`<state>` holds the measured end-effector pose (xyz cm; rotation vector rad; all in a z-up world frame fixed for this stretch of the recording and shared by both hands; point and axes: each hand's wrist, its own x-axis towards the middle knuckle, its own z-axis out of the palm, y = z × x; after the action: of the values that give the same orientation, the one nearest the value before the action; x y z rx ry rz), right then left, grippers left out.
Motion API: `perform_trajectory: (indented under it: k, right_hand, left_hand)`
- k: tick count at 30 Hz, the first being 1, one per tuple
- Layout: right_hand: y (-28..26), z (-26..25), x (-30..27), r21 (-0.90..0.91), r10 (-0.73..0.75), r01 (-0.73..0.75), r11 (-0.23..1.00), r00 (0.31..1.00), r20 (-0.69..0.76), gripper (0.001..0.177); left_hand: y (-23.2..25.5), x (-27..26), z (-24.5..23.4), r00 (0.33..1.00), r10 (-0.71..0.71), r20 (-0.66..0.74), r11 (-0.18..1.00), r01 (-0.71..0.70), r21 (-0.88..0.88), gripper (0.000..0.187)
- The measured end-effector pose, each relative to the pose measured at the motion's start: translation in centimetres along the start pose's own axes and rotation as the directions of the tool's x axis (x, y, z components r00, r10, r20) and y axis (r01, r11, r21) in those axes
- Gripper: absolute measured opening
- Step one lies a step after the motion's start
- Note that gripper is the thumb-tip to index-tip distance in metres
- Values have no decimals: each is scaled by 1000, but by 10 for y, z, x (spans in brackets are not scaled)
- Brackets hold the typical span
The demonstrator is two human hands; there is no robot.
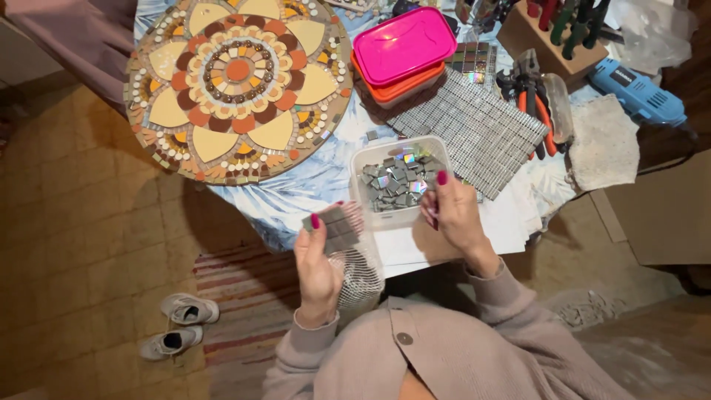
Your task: Removing individual mosaic tiles from a fiberglass mesh backing sheet by hand.
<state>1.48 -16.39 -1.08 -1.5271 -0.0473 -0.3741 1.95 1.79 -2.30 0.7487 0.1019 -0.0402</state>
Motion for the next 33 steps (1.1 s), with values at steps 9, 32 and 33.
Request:
perform_trajectory:
  k: [9,32,33]
  right_hand:
    - [1,6,-2,-774,-413,337,536,904,108,31]
    - [-10,38,-31,-391,-342,310,867,940,-12,47]
    - [-9,39,-31,-390,-342,311,867,940,-10,47]
  left_hand:
    - [-3,-8,23,996,-50,76,993,41,115,36]
    - [6,-36,62,838,293,460,663,-525,533,29]
    - [5,-36,63,838,295,459,663,-526,534,29]
